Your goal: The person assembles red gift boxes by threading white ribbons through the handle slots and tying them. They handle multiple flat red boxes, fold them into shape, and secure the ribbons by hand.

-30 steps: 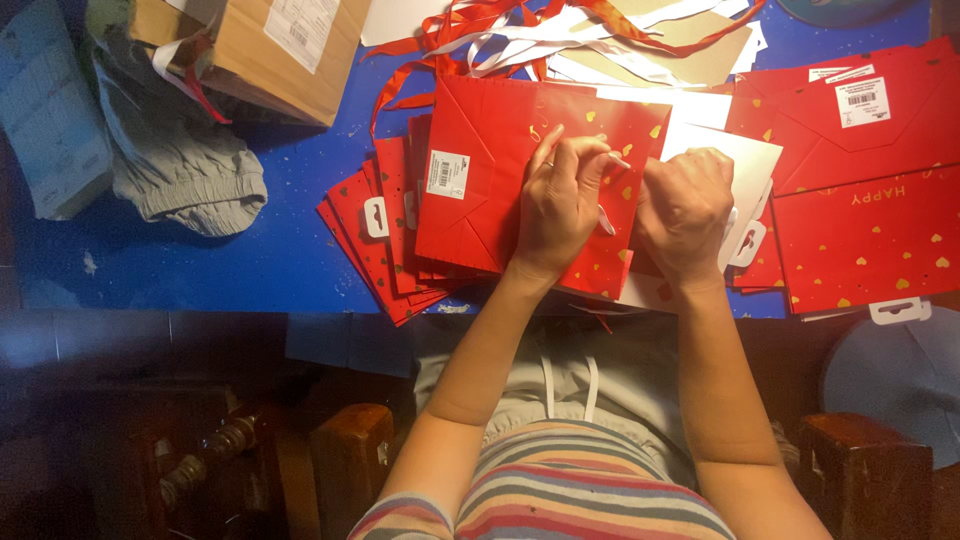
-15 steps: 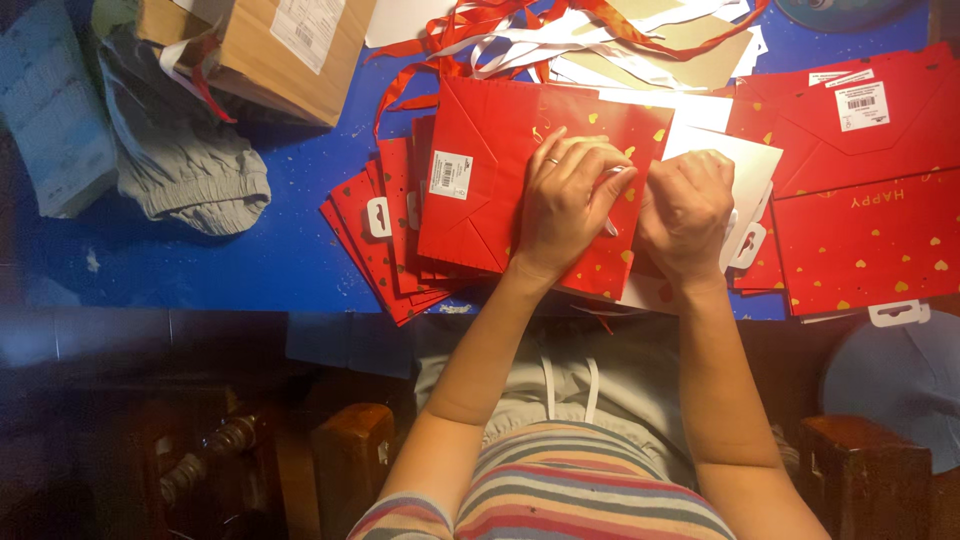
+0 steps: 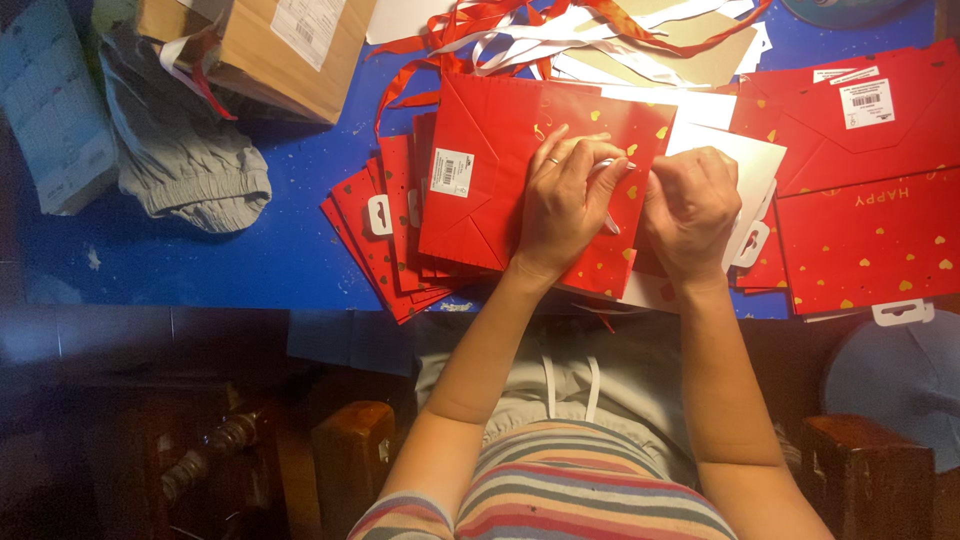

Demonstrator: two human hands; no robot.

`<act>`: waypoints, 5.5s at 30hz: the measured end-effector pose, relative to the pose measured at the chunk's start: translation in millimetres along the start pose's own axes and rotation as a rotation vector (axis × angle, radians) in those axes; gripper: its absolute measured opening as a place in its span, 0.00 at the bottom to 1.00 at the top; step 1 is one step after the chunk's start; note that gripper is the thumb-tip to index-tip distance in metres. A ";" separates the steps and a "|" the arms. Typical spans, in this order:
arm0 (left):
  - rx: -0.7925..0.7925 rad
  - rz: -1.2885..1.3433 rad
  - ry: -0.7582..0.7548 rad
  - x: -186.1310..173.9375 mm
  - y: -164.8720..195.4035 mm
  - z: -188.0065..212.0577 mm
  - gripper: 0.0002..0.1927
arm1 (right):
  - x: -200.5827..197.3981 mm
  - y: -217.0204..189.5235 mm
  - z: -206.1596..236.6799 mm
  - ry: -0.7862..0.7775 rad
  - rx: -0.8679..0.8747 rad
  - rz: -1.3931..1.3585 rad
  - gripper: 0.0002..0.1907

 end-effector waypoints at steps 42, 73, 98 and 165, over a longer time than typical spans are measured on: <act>0.031 -0.078 -0.071 5.9 -1.5 -2.7 0.10 | 3.8 12.8 -0.3 -0.049 0.028 0.033 0.06; 0.120 -0.333 -0.297 -5.7 20.1 20.6 0.10 | -9.2 3.7 -14.9 -0.162 0.061 0.017 0.04; 0.090 -0.128 -0.155 -19.1 3.4 13.9 0.08 | 5.4 1.6 -3.8 -0.367 0.181 -0.345 0.20; 0.088 -0.178 -0.156 -18.8 10.3 14.3 0.07 | 2.4 15.1 6.6 -0.132 0.237 -0.556 0.21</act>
Point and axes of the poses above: each hand's wrist, its own z-axis away from the middle knuckle, its own x-axis out of the palm, y = z × x, the point moved 6 cm from there along -z, towards the middle knuckle, and after that the axes turned 9 degrees about -y, right-handed, at the moved point
